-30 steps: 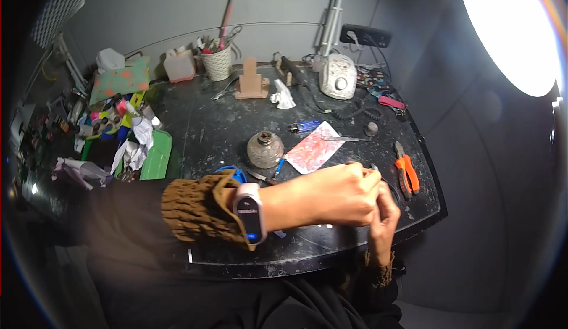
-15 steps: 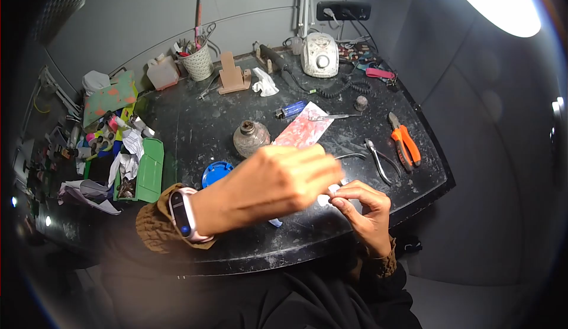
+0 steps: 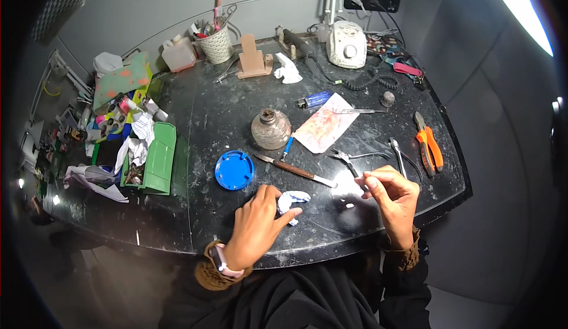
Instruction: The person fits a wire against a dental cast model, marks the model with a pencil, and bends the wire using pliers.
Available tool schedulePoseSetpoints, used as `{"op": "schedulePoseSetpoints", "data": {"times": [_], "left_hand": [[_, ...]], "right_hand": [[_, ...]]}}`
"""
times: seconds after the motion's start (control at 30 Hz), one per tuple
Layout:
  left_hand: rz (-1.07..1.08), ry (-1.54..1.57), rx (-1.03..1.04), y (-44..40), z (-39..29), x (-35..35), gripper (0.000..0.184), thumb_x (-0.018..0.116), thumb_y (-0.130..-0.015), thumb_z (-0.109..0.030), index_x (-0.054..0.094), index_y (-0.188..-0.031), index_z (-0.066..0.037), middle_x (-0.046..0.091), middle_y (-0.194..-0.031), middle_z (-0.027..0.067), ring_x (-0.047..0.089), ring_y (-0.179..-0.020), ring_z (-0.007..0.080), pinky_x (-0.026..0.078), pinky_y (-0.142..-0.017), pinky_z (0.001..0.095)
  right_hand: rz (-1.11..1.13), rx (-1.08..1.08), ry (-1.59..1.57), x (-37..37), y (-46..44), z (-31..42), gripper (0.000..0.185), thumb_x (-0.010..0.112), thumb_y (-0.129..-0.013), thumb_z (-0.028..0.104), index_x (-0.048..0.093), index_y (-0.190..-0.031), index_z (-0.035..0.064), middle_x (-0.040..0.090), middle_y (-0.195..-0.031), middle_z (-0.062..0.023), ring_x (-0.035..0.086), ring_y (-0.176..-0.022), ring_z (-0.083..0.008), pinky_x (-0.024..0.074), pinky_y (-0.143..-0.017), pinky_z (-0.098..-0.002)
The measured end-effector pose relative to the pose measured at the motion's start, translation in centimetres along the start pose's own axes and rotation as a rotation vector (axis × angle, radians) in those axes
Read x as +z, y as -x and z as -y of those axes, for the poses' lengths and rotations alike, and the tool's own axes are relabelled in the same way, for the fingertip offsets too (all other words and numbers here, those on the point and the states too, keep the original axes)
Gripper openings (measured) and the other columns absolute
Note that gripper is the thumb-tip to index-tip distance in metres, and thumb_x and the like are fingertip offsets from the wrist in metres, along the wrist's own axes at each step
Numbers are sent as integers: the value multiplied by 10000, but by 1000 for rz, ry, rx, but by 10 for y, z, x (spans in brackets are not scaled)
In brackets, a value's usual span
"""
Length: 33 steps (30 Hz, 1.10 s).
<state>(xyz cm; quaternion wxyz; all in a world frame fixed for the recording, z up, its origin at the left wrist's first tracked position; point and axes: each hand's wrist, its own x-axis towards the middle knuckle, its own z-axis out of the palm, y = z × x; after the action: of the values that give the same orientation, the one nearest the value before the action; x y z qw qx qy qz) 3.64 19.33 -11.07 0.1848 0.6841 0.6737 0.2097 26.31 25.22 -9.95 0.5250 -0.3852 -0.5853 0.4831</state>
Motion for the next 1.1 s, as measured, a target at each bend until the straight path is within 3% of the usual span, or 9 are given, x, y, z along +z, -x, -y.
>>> {"op": "schedulePoseSetpoints", "data": {"times": [0.1, 0.2, 0.23, 0.33, 0.37, 0.47, 0.63, 0.87, 1.1], "left_hand": [[-56, 46, -47, 1, -3, 11, 279, 689, -822, -210, 553, -944, 1, 606, -856, 130, 638, -724, 253, 490, -594, 344], [-131, 315, -82, 0, -8, 18, 232, 679, -819, -100, 550, -972, 16, 613, -855, 139, 655, -760, 230, 511, -609, 314], [-164, 377, -21, 0, -12, 16, 235, 662, -799, 19, 545, -1001, 35, 613, -892, 132, 654, -809, 190, 534, -651, 279], [-244, 709, 61, -2, -24, 4, 287, 661, -757, 66, 547, -1018, 26, 588, -946, 130, 644, -836, 226, 542, -669, 308], [-208, 863, 69, -4, -28, -5, 279, 649, -762, 99, 565, -1019, 31, 571, -976, 97, 630, -911, 175, 557, -723, 272], [-101, 1064, 48, -12, -40, -32, 231, 608, -831, 68, 581, -1059, 46, 554, -1003, 89, 620, -944, 167, 557, -737, 260], [-316, 1030, 171, -18, -40, -35, 283, 598, -870, -13, 563, -1135, 78, 566, -1035, 119, 596, -865, 136, 514, -726, 248], [-210, 1665, 7, -35, -35, -19, 352, 644, -853, -73, 517, -1163, 33, 616, -1008, 120, 617, -910, 167, 507, -772, 276], [-19, 1748, -199, -30, -21, -8, 396, 551, -894, -107, 434, -1247, 26, 577, -981, 159, 650, -772, 203, 591, -625, 316]], "right_hand": [[81, 51, -38, 2, -5, -1, 111, 622, -869, 36, 676, -945, -24, 655, -907, -110, 647, -799, -145, 543, -631, -231], [159, 146, -108, 11, -9, 7, 120, 607, -872, 16, 668, -962, -36, 649, -919, -118, 660, -837, -170, 563, -659, -246], [172, 143, -156, 13, -11, 9, 121, 602, -868, -5, 660, -966, -46, 639, -932, -130, 668, -878, -208, 575, -660, -253], [174, 101, -196, 15, -17, 18, 121, 598, -864, -22, 654, -966, -52, 630, -939, -140, 670, -894, -236, 582, -643, -255], [168, 55, -196, 17, -21, 23, 120, 602, -857, -33, 653, -963, -53, 630, -933, -150, 674, -877, -235, 585, -626, -256], [218, -95, -190, 25, -34, 34, 125, 610, -846, -43, 655, -962, -52, 635, -920, -158, 679, -848, -225, 584, -622, -254], [391, -530, 36, 31, -55, 34, 157, 705, -738, -49, 686, -893, -43, 679, -829, -157, 670, -714, -213, 542, -621, -297], [392, -411, -128, 30, -55, 11, 204, 707, -737, -65, 676, -938, -51, 679, -837, -163, 683, -759, -221, 553, -651, -290], [421, -436, 63, 33, -61, 5, 228, 719, -699, -64, 681, -923, -45, 681, -858, -160, 692, -750, -222, 561, -618, -272]]}}
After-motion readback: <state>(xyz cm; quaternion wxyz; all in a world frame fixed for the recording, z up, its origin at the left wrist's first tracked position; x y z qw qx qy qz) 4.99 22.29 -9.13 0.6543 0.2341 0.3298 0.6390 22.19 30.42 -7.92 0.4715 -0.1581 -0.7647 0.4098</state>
